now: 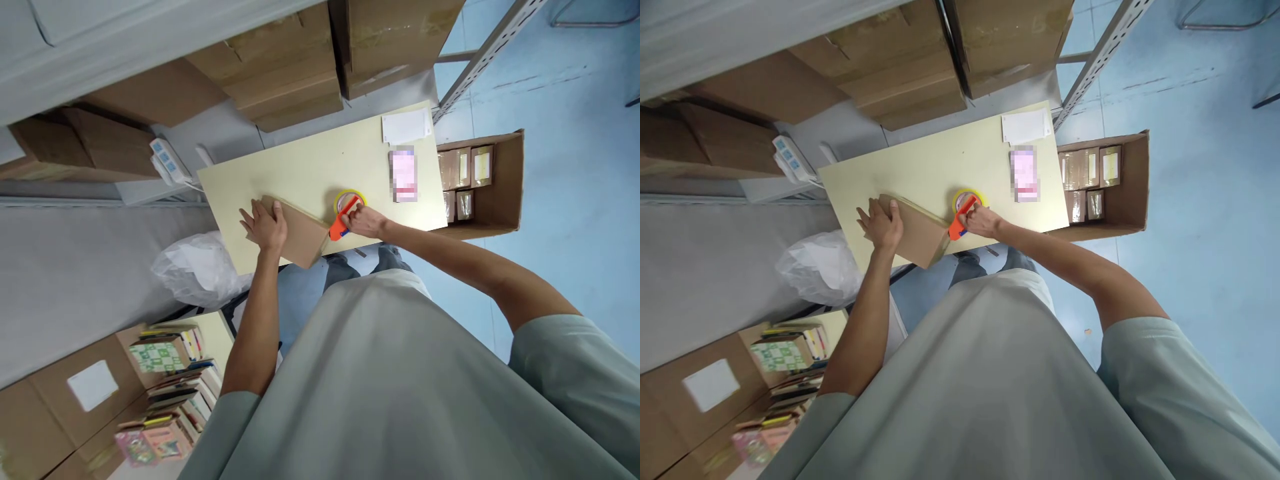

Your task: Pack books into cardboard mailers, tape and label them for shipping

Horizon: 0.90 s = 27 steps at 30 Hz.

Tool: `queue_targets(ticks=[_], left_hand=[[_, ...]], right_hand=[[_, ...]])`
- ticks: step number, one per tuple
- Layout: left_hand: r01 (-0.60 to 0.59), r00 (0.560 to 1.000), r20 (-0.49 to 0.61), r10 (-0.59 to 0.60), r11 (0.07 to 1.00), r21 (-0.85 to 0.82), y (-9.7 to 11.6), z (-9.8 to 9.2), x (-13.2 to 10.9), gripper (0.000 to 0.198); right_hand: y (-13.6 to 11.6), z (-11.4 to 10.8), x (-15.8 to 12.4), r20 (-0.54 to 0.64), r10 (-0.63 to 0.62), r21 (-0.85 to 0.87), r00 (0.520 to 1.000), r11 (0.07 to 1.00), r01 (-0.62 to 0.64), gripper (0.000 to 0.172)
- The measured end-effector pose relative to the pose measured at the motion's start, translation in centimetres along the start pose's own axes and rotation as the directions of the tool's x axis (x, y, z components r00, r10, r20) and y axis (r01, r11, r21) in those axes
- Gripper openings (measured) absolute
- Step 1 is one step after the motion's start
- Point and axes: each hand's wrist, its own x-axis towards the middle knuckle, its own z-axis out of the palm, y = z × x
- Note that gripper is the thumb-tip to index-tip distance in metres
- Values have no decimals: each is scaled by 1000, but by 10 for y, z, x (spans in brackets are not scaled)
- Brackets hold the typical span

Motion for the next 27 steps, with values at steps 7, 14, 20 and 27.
queue_targets(ticks=[7, 14, 20, 27], left_hand=[[-439, 894, 86, 439, 898, -15, 29, 7, 0, 65], [-575, 812, 90, 577, 817, -51, 30, 17, -11, 59], [-562, 823, 38, 567, 822, -86, 24, 24, -10, 56], [-570, 815, 41, 578, 813, -122, 23, 26, -10, 56]], right_hand=[[-91, -5, 31, -63, -86, 178, 994, 979, 96, 42], [-118, -19, 57, -52, -75, 312, 996, 946, 87, 54], [-94, -11, 52, 1, -20, 302, 1000, 953, 19, 50], [30, -10, 44, 20, 342, 198, 940, 920, -339, 45]])
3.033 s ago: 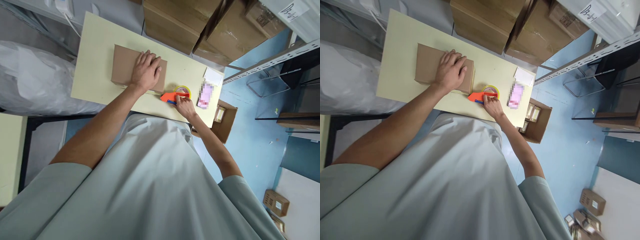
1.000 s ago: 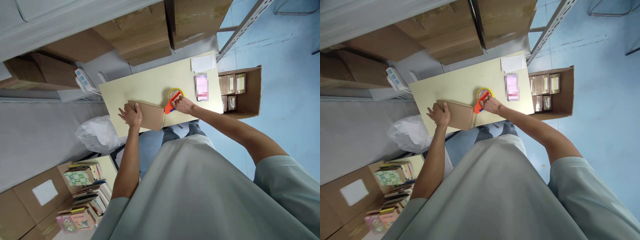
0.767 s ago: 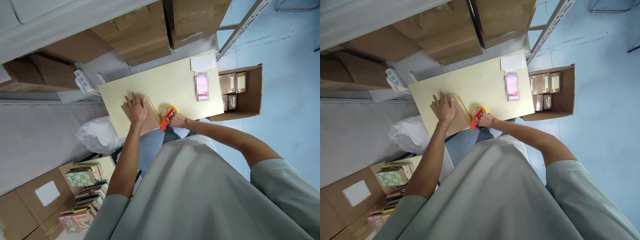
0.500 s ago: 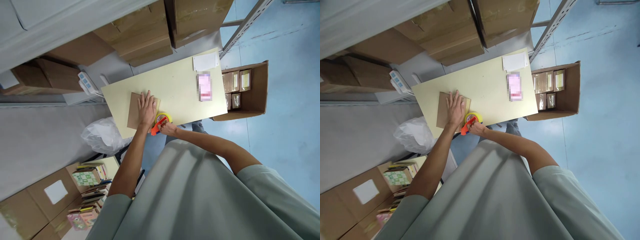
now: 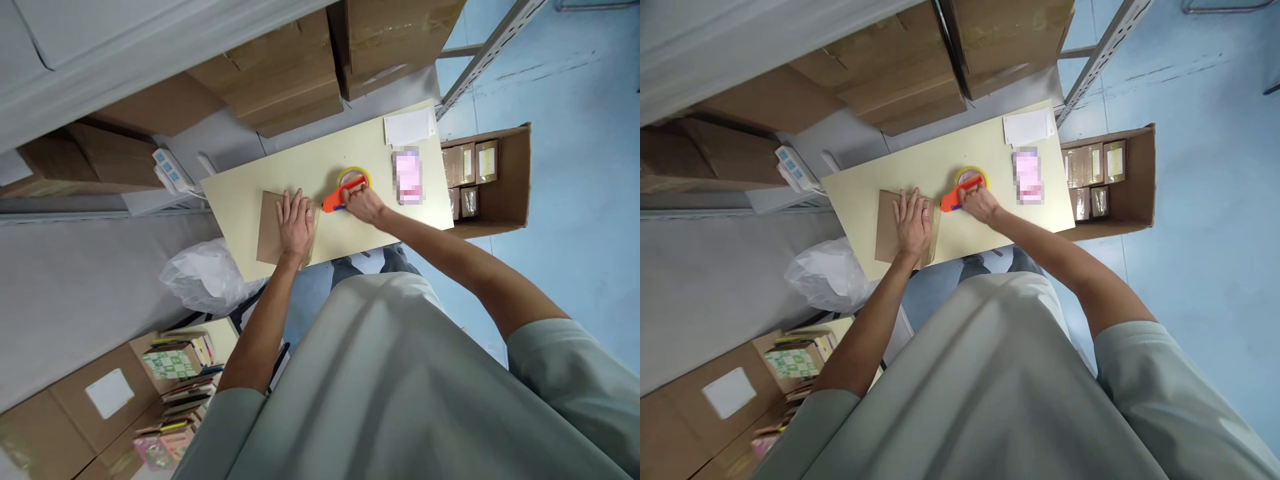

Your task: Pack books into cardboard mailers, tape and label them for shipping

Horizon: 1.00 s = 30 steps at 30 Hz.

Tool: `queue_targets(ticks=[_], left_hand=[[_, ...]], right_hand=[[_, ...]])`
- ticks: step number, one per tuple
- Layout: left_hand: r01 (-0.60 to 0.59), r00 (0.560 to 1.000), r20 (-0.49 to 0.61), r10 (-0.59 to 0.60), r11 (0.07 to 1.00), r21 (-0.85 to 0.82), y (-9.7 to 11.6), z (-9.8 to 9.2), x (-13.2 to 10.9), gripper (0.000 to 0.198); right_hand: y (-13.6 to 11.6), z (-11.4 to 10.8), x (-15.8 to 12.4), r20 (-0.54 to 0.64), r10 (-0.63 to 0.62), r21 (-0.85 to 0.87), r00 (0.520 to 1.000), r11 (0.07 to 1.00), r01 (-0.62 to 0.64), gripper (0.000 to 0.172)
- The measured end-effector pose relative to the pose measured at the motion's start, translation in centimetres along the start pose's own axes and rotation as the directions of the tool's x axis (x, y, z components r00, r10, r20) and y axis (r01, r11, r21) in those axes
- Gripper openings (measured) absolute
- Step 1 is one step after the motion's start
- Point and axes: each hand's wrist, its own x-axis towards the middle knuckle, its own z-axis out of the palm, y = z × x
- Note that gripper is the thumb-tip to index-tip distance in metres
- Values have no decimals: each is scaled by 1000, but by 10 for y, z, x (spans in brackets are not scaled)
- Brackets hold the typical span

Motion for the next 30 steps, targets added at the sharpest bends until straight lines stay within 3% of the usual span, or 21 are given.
queue_targets(ticks=[3, 11, 14, 17, 19, 25, 30], left_hand=[[-12, 1000, 0, 12, 1000, -1, 0, 0, 0, 57], [-46, 996, 77, 45, 999, 19, 1, -11, -1, 61], [119, 992, -44, -118, 992, 41, -12, -14, 5, 69], [384, 898, -238, -369, 923, 19, -27, -12, 13, 74], [435, 870, -267, -415, 900, 16, -31, -10, 15, 73], [315, 939, -167, -300, 947, 69, -6, -12, -1, 69], [155, 987, -62, -150, 985, 82, 27, -1, -23, 65]], right_hand=[[20, -10, 14, -18, 46, -20, 999, 999, -46, 48], [9, -5, 28, -94, 13, -31, 995, 999, -16, 50], [11, -2, 27, -108, 7, -10, 994, 1000, -8, 50], [10, -2, 26, -109, -3, -13, 994, 1000, 2, 48], [10, -1, 23, -112, -20, -37, 994, 999, 16, 46], [10, 15, -20, -93, -74, -50, 993, 996, 70, 42], [-22, 36, -66, -59, -185, -29, 981, 983, 184, 43]])
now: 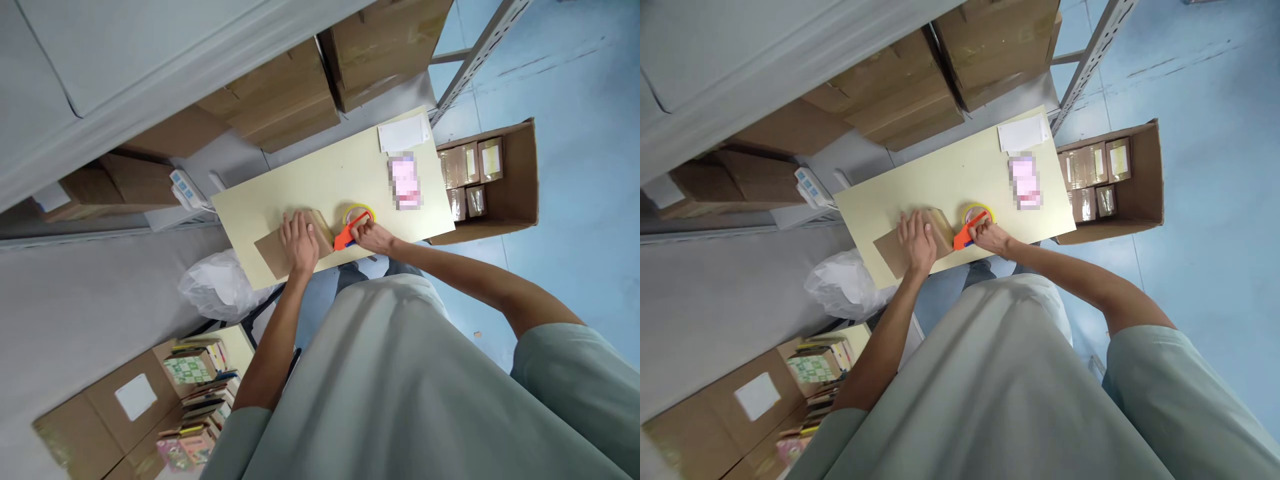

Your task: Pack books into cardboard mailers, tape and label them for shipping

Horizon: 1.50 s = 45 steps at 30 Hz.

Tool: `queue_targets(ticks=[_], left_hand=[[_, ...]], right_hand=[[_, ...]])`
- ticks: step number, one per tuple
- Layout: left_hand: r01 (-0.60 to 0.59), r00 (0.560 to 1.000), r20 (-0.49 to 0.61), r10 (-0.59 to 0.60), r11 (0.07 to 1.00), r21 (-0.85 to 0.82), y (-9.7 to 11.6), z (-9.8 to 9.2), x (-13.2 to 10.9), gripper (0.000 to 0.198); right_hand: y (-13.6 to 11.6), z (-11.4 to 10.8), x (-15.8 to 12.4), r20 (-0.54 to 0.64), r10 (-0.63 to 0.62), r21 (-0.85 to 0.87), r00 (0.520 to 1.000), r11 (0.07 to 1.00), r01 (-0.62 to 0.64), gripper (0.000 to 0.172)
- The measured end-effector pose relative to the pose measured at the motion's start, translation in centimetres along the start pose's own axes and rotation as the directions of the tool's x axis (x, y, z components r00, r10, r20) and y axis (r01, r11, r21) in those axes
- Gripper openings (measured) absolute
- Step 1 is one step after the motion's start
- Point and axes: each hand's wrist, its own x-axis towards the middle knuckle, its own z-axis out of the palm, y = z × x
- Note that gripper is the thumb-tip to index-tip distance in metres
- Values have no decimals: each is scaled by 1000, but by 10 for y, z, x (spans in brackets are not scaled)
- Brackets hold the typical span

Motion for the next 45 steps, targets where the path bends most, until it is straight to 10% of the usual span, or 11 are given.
queue_targets(ticks=[9, 20, 33, 45], left_hand=[[-172, 978, 114, 173, 985, -20, 11, 18, -21, 61], [-183, 977, 103, 186, 983, -36, 10, 19, -20, 59], [-181, 979, 82, 187, 980, -80, 10, 23, -19, 62], [-174, 980, 76, 183, 978, -111, 9, 26, -17, 60]], right_hand=[[-66, 5, 1, -27, 8, 116, 1000, 993, -5, 34], [33, -6, 0, 38, 165, 24, 986, 986, -166, 41], [81, -29, -13, 113, 272, 76, 956, 957, -281, 41], [46, -44, 51, 94, 280, 113, 955, 951, -290, 39]])
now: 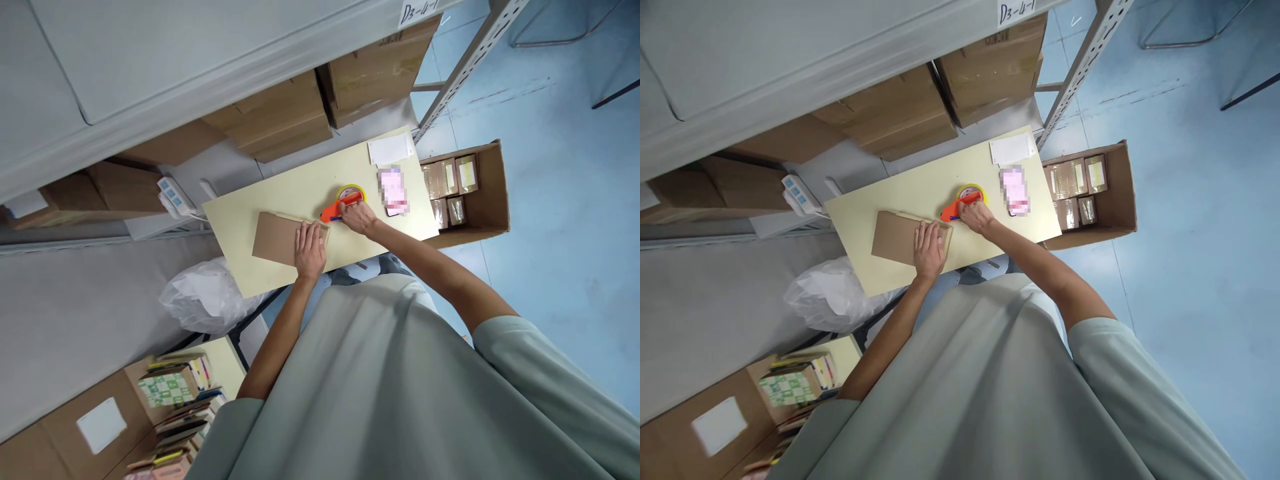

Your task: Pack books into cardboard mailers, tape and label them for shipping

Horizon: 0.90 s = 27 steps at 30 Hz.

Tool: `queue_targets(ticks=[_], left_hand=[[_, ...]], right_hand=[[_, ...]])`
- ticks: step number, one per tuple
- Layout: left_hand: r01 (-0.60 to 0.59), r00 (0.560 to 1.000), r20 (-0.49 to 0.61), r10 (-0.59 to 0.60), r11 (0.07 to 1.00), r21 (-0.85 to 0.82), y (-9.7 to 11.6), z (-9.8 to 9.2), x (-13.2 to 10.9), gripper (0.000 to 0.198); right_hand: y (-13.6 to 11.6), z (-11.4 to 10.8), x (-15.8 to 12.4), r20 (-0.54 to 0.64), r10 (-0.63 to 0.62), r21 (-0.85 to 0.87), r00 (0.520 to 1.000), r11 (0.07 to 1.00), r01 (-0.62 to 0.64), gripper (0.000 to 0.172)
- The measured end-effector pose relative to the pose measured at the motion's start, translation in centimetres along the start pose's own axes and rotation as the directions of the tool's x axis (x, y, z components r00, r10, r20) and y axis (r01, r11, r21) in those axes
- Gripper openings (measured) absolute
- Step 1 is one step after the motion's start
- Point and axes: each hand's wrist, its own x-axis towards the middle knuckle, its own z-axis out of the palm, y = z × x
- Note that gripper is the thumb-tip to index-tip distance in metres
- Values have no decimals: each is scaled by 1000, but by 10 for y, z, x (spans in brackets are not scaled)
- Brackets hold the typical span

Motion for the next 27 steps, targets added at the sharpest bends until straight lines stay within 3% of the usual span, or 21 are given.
queue_targets(ticks=[7, 13, 19, 21, 24, 27], left_hand=[[-29, 998, -54, 29, 1000, 4, -2, 4, 1, 58], [-62, 995, -75, 66, 996, 62, -3, 5, 2, 58], [-137, 990, -29, 139, 989, 53, 0, 4, -4, 56], [-117, 990, -69, 119, 993, 31, 6, 2, -4, 55], [-83, 971, -228, 75, 996, -26, 25, -8, 5, 55], [-151, 892, -438, 109, 987, -62, 53, -39, 30, 52]], right_hand=[[-22, -5, 0, 3, 0, 44, 1000, 999, 0, 47], [-29, -27, -8, 50, 96, 199, 994, 975, -104, 53], [-24, -54, -17, 1, 180, 203, 984, 963, -176, 43], [-22, -65, -28, -34, 191, 197, 981, 963, -181, 46], [-21, -87, -49, -109, 213, 224, 971, 957, -185, 55], [-21, -125, -67, -222, 231, 263, 947, 950, -171, 58]])
